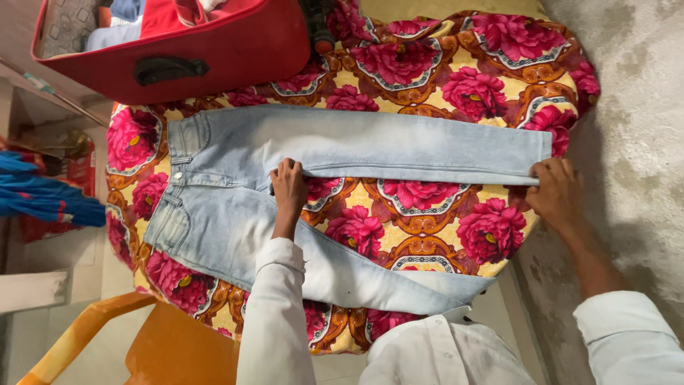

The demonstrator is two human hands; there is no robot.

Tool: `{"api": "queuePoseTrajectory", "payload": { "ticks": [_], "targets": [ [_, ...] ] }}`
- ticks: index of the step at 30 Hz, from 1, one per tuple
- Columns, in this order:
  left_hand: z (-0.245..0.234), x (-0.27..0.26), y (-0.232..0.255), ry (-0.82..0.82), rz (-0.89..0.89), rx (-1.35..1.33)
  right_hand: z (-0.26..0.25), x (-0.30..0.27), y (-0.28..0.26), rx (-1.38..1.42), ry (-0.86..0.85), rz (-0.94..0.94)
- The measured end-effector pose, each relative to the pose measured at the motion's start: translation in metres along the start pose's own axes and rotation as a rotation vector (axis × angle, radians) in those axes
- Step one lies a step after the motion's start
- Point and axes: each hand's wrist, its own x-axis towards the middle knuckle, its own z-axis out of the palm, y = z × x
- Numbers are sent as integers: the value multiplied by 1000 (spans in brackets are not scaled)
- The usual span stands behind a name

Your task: The person folds a pair of light blue jeans on a floral-patterned table. They smooth the fabric, align the legs, and fold the garment into a compact rectangle. The folded jeans remain on the table next to an open red suitcase.

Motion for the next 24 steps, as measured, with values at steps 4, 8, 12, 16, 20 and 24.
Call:
{"api": "queuePoseTrajectory", "payload": {
  "ticks": [4, 8, 12, 16, 20, 24],
  "targets": [
    [4, -12, 0, -16, 17, -48, 36, -3, 44, 303, 37, 46],
    [6, -17, 2, -22, 26, -67, 51, 7, 70, 549, 137, 431],
    [9, -15, 4, -39, 5, -44, 58, 22, 80, 519, 134, 465],
    [9, -15, 3, -40, 10, -51, 71, 41, 72, 607, 114, 605],
    [10, -17, 4, -59, -13, -78, 80, 56, 66, 508, 230, 572],
    [8, -17, 5, -44, -4, -82, 85, 60, 63, 548, 237, 597]
  ]
}}
